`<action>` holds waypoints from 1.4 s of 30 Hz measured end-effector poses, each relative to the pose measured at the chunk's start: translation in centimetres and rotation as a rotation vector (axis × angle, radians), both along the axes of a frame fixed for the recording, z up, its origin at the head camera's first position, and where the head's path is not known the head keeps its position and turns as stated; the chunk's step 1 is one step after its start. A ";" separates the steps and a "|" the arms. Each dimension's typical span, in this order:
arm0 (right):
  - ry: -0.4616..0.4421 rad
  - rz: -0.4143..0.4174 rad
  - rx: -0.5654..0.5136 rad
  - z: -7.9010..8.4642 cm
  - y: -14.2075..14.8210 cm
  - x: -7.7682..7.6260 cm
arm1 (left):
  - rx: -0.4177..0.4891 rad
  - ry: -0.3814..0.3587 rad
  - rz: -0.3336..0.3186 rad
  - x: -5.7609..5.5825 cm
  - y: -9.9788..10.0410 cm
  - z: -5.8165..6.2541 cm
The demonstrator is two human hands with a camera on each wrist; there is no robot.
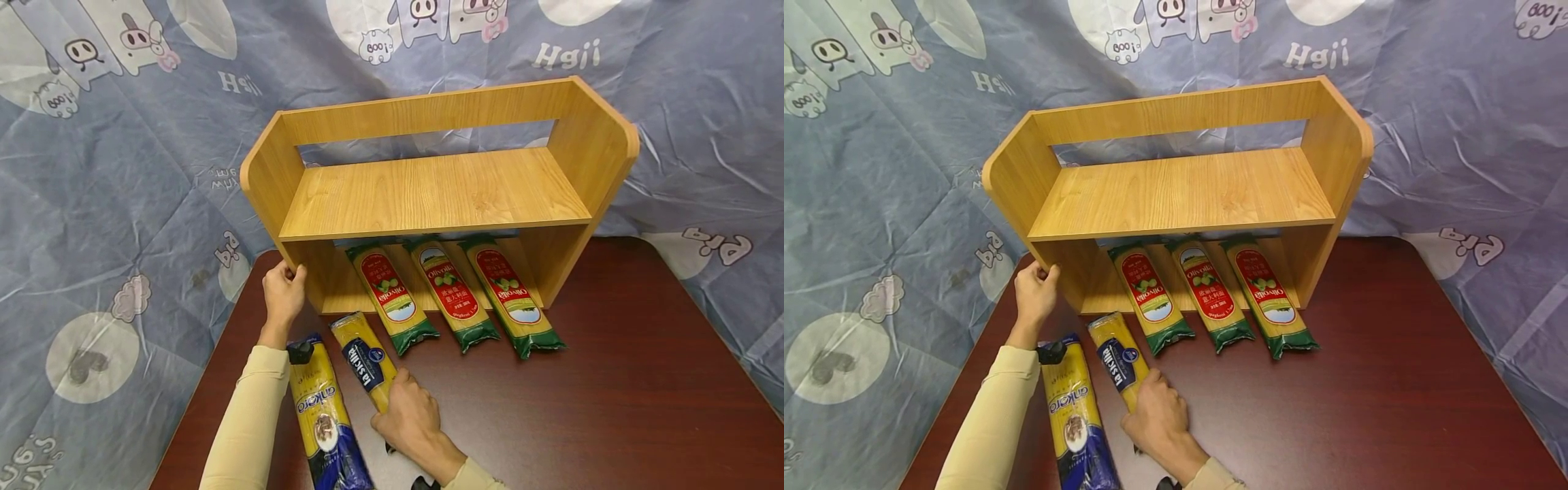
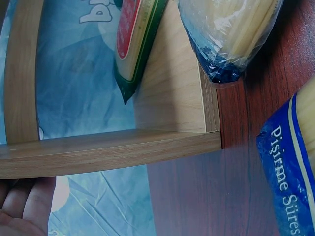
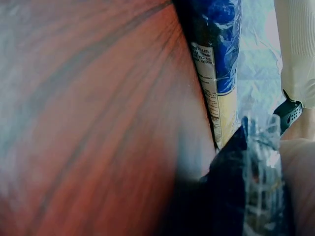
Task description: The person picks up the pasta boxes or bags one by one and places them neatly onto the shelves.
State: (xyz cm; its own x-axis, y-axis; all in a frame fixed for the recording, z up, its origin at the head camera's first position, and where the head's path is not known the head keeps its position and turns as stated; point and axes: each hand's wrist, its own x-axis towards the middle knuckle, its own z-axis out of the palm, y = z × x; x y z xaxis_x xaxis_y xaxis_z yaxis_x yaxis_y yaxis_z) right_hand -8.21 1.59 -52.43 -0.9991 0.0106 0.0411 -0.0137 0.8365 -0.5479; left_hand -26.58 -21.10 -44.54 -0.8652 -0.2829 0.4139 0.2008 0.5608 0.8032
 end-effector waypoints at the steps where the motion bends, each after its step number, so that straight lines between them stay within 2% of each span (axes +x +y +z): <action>1: -0.003 0.003 -0.003 0.0 0.1 0.0 | 0.001 -0.001 0.000 0.0 0.0 0.0; 14: -0.051 0.060 -0.090 0.7 0.9 -0.3 | 0.006 0.007 -0.016 -0.2 -0.1 0.0; 22: -0.063 0.090 -0.088 1.4 0.8 0.1 | 0.016 -0.006 -0.016 -0.1 0.0 0.1; 31: -0.056 0.085 -0.143 4.6 2.0 0.3 | 0.008 0.007 -0.009 0.0 -0.2 0.0; 42: -0.033 0.058 -0.157 9.2 4.3 0.4 | 0.003 0.002 -0.010 -0.2 -0.2 -0.1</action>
State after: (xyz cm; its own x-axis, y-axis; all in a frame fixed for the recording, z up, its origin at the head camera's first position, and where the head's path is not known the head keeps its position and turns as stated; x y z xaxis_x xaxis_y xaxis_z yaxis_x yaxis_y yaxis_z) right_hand -7.79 5.92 -43.20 -0.9990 -0.0429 0.0110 -0.0392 0.7387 -0.6729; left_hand -26.81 -21.31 -44.61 -0.8673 -0.2758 0.4144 0.2076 0.5562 0.8047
